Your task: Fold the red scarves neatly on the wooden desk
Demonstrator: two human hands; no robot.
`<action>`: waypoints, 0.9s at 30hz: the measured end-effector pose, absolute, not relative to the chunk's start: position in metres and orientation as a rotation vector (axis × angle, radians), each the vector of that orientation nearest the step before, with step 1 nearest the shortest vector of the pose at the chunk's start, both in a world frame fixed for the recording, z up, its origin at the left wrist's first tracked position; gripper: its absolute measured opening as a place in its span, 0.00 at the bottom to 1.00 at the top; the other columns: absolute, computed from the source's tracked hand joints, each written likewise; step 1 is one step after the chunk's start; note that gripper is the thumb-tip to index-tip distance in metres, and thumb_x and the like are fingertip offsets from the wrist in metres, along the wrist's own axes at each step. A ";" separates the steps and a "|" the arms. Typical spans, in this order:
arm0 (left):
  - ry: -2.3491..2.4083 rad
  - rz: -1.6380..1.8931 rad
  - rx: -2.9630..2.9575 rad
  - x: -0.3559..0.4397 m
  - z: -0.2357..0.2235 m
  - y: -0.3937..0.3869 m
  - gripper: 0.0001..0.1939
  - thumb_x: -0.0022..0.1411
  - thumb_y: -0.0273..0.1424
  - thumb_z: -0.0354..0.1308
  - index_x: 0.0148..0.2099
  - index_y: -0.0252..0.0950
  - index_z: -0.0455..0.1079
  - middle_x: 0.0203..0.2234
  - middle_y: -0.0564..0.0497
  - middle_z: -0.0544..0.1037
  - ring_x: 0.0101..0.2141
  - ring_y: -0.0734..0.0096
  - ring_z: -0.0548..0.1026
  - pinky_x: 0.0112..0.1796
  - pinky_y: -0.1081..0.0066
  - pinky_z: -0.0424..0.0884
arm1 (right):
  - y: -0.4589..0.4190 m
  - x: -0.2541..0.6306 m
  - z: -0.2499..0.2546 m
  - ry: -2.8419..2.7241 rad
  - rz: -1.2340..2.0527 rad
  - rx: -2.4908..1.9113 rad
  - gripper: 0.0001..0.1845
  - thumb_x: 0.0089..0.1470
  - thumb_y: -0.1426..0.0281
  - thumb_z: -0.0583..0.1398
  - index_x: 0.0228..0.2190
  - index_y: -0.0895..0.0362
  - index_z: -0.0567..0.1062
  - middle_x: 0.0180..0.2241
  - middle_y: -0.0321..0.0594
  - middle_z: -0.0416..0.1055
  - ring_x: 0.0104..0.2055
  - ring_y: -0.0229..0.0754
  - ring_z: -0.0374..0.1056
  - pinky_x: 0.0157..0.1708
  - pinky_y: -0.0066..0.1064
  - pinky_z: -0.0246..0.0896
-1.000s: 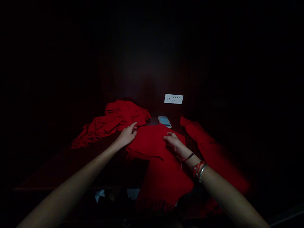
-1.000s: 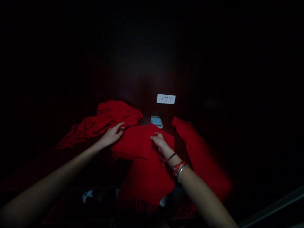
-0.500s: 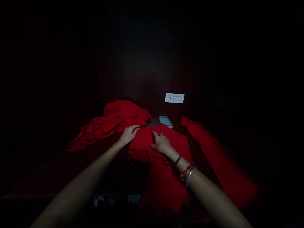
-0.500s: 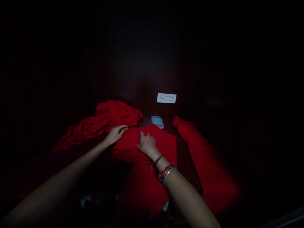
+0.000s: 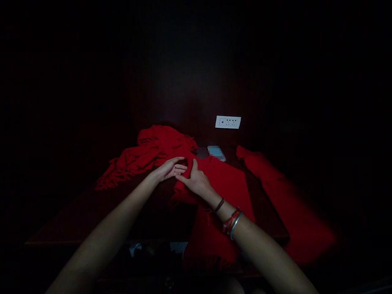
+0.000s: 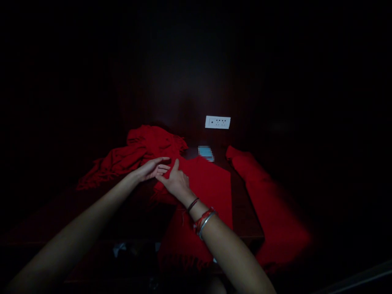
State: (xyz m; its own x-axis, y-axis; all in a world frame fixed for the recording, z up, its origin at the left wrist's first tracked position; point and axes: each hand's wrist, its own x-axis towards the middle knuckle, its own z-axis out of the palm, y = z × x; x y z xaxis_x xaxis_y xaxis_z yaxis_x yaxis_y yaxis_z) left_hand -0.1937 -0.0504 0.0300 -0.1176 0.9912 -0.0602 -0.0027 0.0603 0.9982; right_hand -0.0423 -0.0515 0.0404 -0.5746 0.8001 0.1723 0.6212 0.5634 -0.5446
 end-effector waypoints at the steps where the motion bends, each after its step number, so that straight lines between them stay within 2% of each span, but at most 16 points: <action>1: 1.206 1.249 1.066 -0.191 0.032 -0.051 0.17 0.59 0.34 0.40 0.50 0.35 0.53 0.27 0.46 0.74 0.27 0.71 0.73 0.25 0.75 0.67 | -0.047 -0.045 0.039 -2.337 0.663 -1.199 0.47 0.41 0.54 0.54 0.54 0.61 0.35 0.41 0.51 0.64 0.41 0.50 0.62 0.35 0.36 0.57; 5: 1.178 1.508 1.061 -0.194 0.034 -0.047 0.17 0.60 0.34 0.38 0.50 0.36 0.51 0.28 0.47 0.74 0.29 0.71 0.73 0.27 0.76 0.67 | -0.027 -0.041 0.041 -2.075 0.916 -1.282 0.43 0.40 0.70 0.55 0.54 0.58 0.38 0.42 0.46 0.64 0.39 0.43 0.64 0.34 0.30 0.59; 7: 1.365 1.652 1.069 -0.201 0.031 -0.043 0.16 0.60 0.33 0.36 0.49 0.34 0.52 0.27 0.48 0.73 0.27 0.74 0.73 0.26 0.76 0.66 | -0.021 -0.027 0.050 -1.918 1.045 -1.199 0.38 0.41 0.72 0.52 0.53 0.59 0.41 0.43 0.45 0.63 0.40 0.41 0.63 0.34 0.29 0.60; 10: 1.748 1.629 1.202 -0.206 0.023 -0.039 0.16 0.60 0.31 0.34 0.48 0.31 0.55 0.29 0.46 0.73 0.27 0.74 0.73 0.28 0.74 0.67 | -0.012 0.017 0.071 -1.671 1.111 -1.102 0.33 0.43 0.73 0.48 0.52 0.60 0.45 0.41 0.44 0.64 0.40 0.39 0.63 0.34 0.28 0.61; 12: 1.925 1.509 1.521 -0.200 0.017 -0.039 0.16 0.60 0.32 0.36 0.47 0.32 0.57 0.33 0.45 0.72 0.33 0.72 0.72 0.35 0.71 0.66 | -0.003 0.060 0.082 -1.538 1.021 -1.152 0.32 0.42 0.73 0.50 0.51 0.58 0.47 0.41 0.44 0.64 0.39 0.41 0.64 0.33 0.29 0.61; 15: 1.918 1.122 2.181 -0.186 0.008 -0.042 0.18 0.58 0.35 0.42 0.50 0.36 0.57 0.45 0.46 0.67 0.46 0.69 0.63 0.46 0.69 0.56 | 0.013 0.130 0.082 -1.475 0.839 -1.323 0.31 0.40 0.72 0.53 0.49 0.57 0.53 0.38 0.46 0.65 0.36 0.43 0.64 0.30 0.31 0.61; 19: 1.799 0.516 2.439 -0.179 -0.002 -0.044 0.25 0.57 0.42 0.41 0.55 0.38 0.51 0.53 0.46 0.56 0.52 0.66 0.52 0.50 0.64 0.47 | 0.028 0.192 0.057 -1.813 0.573 -1.633 0.29 0.41 0.73 0.53 0.48 0.59 0.57 0.35 0.47 0.65 0.35 0.45 0.64 0.30 0.35 0.60; 22: 1.801 0.456 2.417 -0.182 -0.006 -0.043 0.25 0.58 0.43 0.37 0.56 0.39 0.48 0.54 0.47 0.52 0.54 0.68 0.47 0.50 0.63 0.45 | 0.027 0.192 0.046 -2.112 0.161 -1.792 0.29 0.41 0.71 0.55 0.48 0.60 0.59 0.42 0.53 0.60 0.41 0.50 0.60 0.36 0.39 0.56; 24: 1.829 0.520 2.419 -0.185 -0.007 -0.042 0.25 0.59 0.42 0.35 0.56 0.38 0.48 0.55 0.46 0.50 0.54 0.69 0.46 0.50 0.65 0.45 | 0.020 0.171 0.047 -2.228 -0.004 -1.694 0.28 0.44 0.67 0.54 0.49 0.59 0.58 0.47 0.54 0.55 0.46 0.52 0.56 0.40 0.39 0.53; 27: 1.871 0.558 2.432 -0.187 -0.007 -0.040 0.25 0.59 0.42 0.35 0.56 0.37 0.48 0.55 0.45 0.50 0.54 0.67 0.46 0.50 0.65 0.45 | 0.003 0.124 0.052 -2.442 0.163 -1.426 0.34 0.45 0.56 0.51 0.51 0.60 0.53 0.47 0.52 0.56 0.48 0.48 0.54 0.43 0.35 0.52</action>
